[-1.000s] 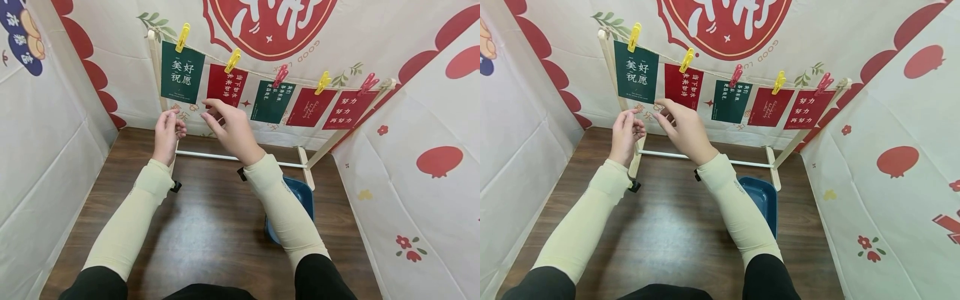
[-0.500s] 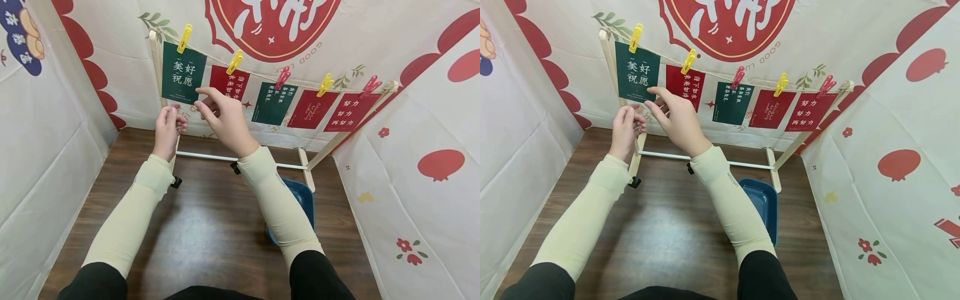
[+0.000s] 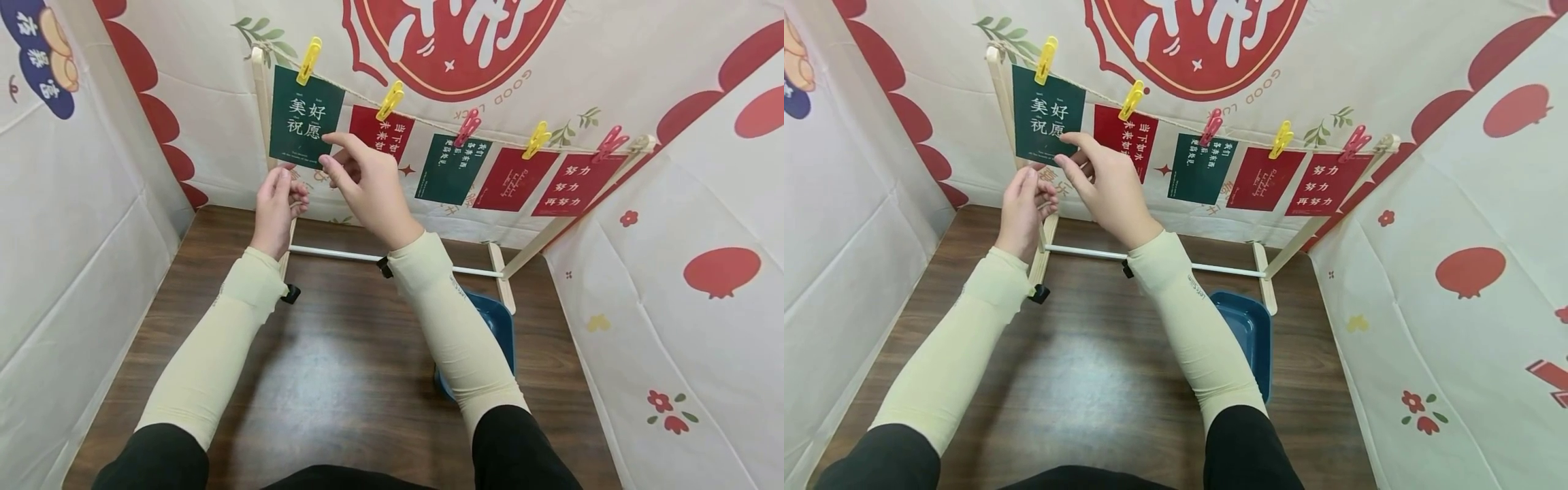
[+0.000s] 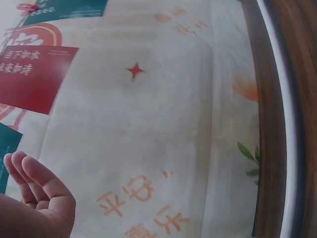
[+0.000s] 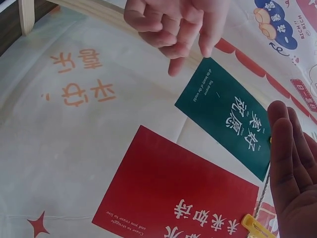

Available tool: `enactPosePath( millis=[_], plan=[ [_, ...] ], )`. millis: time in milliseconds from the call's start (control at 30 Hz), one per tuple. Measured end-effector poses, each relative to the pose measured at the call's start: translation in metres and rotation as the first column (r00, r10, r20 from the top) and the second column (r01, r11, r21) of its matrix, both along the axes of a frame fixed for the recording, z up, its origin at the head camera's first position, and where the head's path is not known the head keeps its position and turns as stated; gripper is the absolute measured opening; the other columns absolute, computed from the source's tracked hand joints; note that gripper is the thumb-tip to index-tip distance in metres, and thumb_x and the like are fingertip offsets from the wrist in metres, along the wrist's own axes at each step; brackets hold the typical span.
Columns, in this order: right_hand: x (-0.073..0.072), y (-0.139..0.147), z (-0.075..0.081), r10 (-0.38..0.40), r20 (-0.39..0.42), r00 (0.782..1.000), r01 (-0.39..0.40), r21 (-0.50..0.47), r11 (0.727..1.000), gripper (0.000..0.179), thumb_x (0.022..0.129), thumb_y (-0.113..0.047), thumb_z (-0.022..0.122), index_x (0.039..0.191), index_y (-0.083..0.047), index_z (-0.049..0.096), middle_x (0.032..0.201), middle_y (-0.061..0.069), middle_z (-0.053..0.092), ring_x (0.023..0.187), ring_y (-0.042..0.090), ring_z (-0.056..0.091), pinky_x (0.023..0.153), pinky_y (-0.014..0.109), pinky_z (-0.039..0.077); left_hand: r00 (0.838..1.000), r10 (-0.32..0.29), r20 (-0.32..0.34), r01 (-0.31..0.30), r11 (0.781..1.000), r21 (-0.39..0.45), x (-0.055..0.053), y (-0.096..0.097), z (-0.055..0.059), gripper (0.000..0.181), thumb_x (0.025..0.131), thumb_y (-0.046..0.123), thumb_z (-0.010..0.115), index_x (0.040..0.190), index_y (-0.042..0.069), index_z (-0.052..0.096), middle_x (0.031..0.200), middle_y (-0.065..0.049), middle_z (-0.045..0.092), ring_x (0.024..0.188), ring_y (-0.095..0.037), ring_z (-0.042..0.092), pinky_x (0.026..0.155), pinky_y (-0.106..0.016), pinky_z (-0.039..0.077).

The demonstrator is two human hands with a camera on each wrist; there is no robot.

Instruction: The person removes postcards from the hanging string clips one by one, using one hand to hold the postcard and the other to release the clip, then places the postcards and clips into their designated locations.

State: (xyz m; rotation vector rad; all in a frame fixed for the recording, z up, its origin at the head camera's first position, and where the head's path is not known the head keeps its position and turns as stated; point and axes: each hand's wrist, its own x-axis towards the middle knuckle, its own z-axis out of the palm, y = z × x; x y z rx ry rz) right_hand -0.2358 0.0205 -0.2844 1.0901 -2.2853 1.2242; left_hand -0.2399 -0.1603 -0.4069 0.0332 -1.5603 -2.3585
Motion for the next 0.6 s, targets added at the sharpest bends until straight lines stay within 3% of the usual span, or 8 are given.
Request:
enactPosePath(
  millis=[333, 600],
  plan=[
    [-0.006, -0.003, 0.007, 0.034, -0.006, 0.999, -0.034, -0.065, 0.997, 0.036, 0.106, -0.016, 0.074, 0.136, 0.003, 0.068, 0.092, 0.005, 0.076, 0.073, 0.012, 0.071, 0.074, 0.026, 0.059, 1.0, -0.012, -0.011, 0.013, 0.995, 0.101, 0.008, 0.005, 0.011, 0.025, 0.118, 0.032, 0.048, 0.12, 0.009, 0.056, 0.093, -0.009, 0.061, 0.079, -0.016, 0.058, 0.07, -0.024, 0.051],
    [-0.011, -0.007, 0.019, -0.003, 0.071, 0.997, 0.006, -0.047, 0.999, 0.035, 0.105, -0.013, 0.075, 0.138, -0.003, 0.069, 0.095, 0.006, 0.076, 0.076, 0.015, 0.071, 0.068, 0.026, 0.055, 1.0, 0.014, -0.022, -0.013, 0.999, 0.031, 0.016, 0.002, 0.015, 0.023, 0.115, 0.032, 0.057, 0.114, 0.008, 0.056, 0.091, -0.006, 0.06, 0.079, -0.015, 0.058, 0.072, -0.025, 0.053]
  ],
)
